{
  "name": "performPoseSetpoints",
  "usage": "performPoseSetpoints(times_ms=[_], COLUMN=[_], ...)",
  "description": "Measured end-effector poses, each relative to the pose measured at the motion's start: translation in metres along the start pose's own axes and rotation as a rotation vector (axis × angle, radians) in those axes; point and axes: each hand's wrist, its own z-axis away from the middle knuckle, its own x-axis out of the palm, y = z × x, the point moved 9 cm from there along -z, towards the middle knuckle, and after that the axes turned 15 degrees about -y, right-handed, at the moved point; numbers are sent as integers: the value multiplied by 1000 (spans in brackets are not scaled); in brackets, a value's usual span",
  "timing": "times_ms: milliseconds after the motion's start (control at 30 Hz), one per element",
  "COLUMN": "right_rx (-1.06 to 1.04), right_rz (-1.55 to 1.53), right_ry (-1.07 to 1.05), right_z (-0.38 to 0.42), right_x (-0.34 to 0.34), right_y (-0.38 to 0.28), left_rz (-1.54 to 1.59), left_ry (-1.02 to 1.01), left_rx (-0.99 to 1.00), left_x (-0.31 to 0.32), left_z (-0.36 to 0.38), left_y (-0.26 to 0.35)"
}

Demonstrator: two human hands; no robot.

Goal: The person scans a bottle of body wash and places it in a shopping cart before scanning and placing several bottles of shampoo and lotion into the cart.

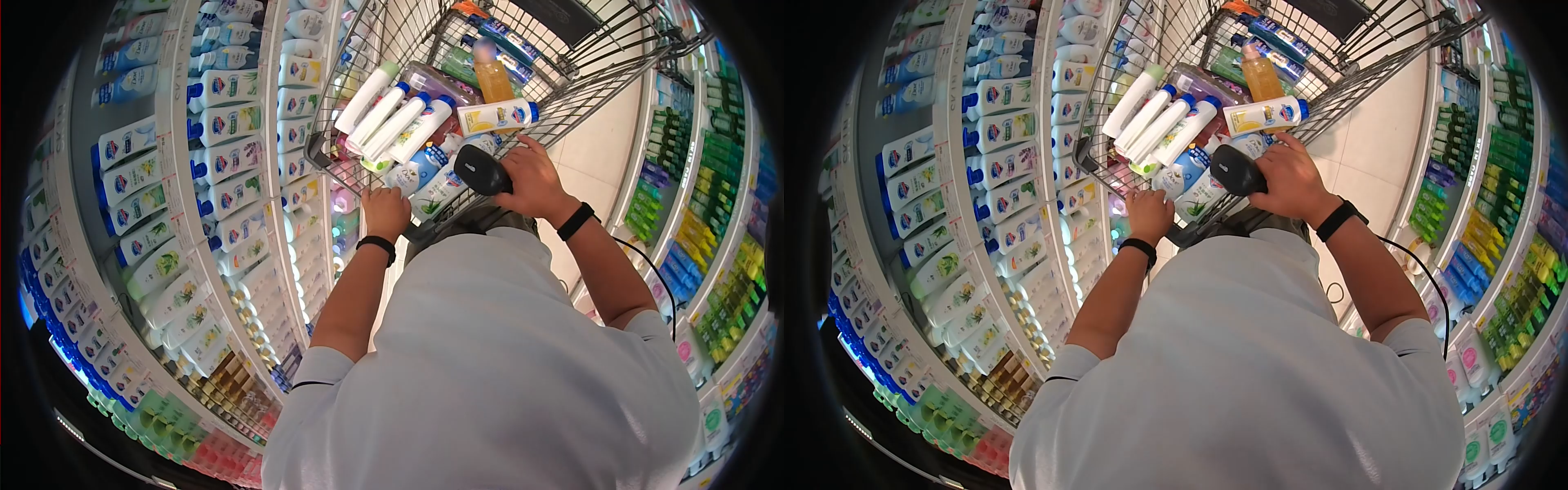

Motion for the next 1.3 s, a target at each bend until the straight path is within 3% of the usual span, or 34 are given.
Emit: performPoseSetpoints(times_ms=[900, 1233, 1300], right_rx=[-80, 99, 87], right_rz=[20, -293, -308], right_ry=[78, -90, 13], right_z=[2, -5, -4], right_x=[-6, -6, -13], right_y=[-7, 12, 11], left_rz=[21, 50, 50], left_ry=[-17, 93, 104], left_rx=[-18, 25, 20], left_x=[-2, 0, -1], left_z=[2, 4, 4], left_y=[1, -2, -2])
